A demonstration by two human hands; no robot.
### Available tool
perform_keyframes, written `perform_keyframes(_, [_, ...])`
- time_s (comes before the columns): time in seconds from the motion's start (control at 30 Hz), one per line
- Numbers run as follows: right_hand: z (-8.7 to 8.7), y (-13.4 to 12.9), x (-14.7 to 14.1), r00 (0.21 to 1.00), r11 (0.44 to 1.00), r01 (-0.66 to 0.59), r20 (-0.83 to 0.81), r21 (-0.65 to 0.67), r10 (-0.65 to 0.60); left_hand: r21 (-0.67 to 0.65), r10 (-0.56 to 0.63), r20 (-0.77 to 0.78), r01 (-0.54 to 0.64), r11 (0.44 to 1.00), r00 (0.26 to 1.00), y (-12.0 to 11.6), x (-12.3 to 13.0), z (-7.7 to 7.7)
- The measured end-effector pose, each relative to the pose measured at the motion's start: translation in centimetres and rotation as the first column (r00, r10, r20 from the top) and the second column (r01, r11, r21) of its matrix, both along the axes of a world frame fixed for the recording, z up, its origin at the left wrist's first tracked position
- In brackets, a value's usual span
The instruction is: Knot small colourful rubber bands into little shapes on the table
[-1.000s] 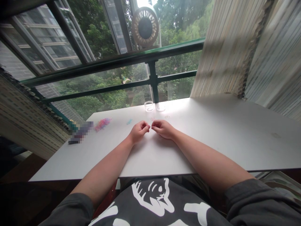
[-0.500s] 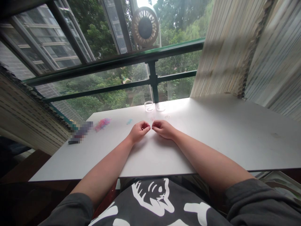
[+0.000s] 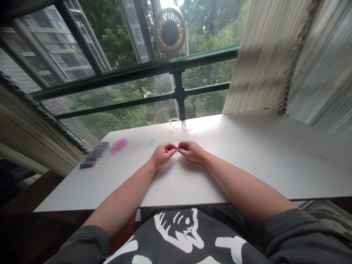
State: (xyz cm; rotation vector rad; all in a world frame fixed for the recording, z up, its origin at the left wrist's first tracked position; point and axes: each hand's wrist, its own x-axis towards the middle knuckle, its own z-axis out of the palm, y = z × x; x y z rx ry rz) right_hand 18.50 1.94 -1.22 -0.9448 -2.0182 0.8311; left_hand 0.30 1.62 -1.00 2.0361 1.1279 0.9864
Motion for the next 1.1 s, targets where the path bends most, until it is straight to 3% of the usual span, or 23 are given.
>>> perform_keyframes(0.3, [0.03,-0.1,-0.09,1.0,1.0,0.015,0.0,-0.013,-0.015,0.001,0.003,-0.024,-0.003,1.0,1.0,-0.02,0.11,0.11])
perform_keyframes(0.67, [-0.26,-0.03,-0.06,1.0,0.999,0.023,-0.007,-0.024,-0.023,-0.085,-0.005,0.155,0.018,0.996,0.988,0.05,0.14,-0.1])
perform_keyframes(1.1, [-0.01,-0.13,-0.12,1.0,1.0,0.018,0.015,0.0,-0.018,-0.002,0.057,0.054,-0.057,0.998,0.997,-0.16,0.2,0.23])
